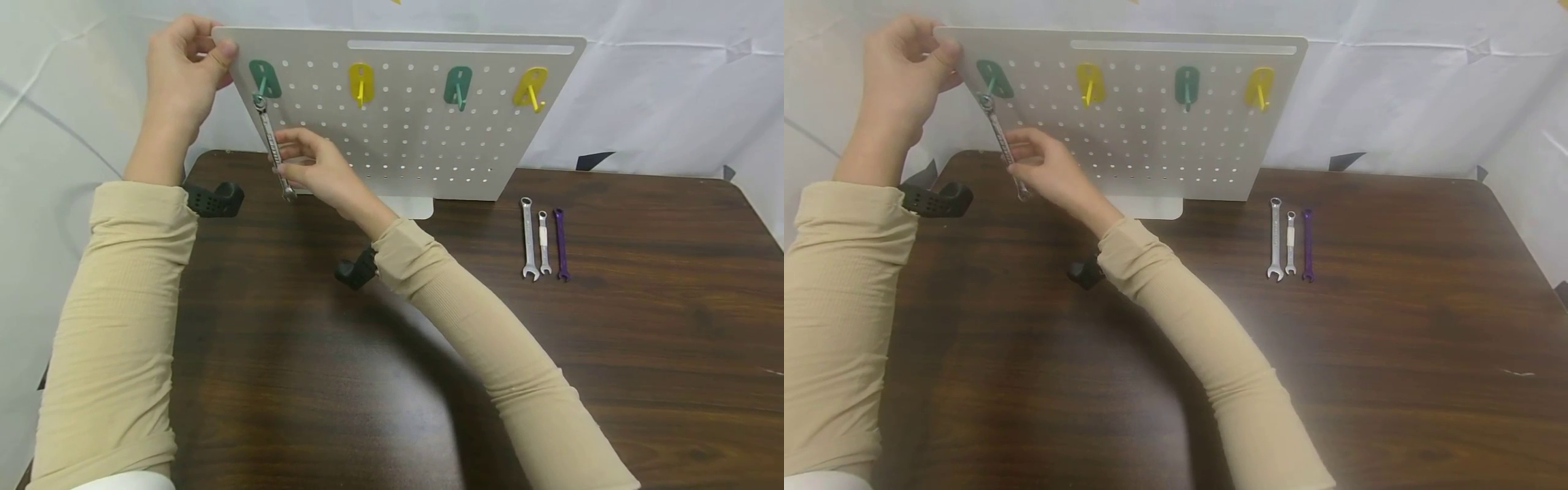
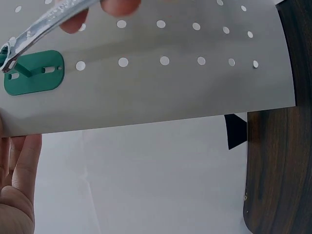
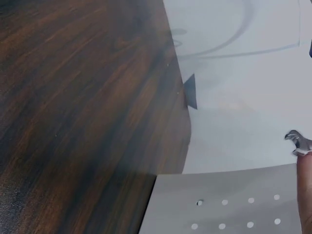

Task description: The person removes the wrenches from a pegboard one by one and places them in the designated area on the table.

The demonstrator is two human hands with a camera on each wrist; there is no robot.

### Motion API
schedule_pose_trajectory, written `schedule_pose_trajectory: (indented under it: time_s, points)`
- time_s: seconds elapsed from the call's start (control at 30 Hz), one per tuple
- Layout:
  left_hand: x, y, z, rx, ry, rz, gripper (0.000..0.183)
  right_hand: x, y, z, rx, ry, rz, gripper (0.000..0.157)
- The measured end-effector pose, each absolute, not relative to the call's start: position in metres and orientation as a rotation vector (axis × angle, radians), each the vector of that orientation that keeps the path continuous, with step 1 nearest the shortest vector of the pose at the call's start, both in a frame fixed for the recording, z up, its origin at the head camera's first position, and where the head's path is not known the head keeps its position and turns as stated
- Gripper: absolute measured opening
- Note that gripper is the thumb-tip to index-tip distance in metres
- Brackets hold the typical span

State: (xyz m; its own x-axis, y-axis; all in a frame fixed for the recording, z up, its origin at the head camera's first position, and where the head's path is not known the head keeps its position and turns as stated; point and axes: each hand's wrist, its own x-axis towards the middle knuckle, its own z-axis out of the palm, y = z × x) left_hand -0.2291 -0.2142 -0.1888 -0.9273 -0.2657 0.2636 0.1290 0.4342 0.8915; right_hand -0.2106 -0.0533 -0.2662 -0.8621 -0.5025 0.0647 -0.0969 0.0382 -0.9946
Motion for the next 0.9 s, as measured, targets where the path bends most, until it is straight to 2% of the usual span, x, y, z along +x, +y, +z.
schedule_pose_trajectory:
  time_s: [0.57,0.9]
  points:
    - [-0.229,-0.216,-0.188,0.094,-2.297,-1.549,0.019,-0.194,-0.057,-0.252,-0.454,1.843,-2.015,0.039]
    - [-0.228,-0.217,-0.187,0.105,-2.298,-1.544,0.023,-0.187,-0.059,-0.247,-0.472,1.703,-2.12,0.04]
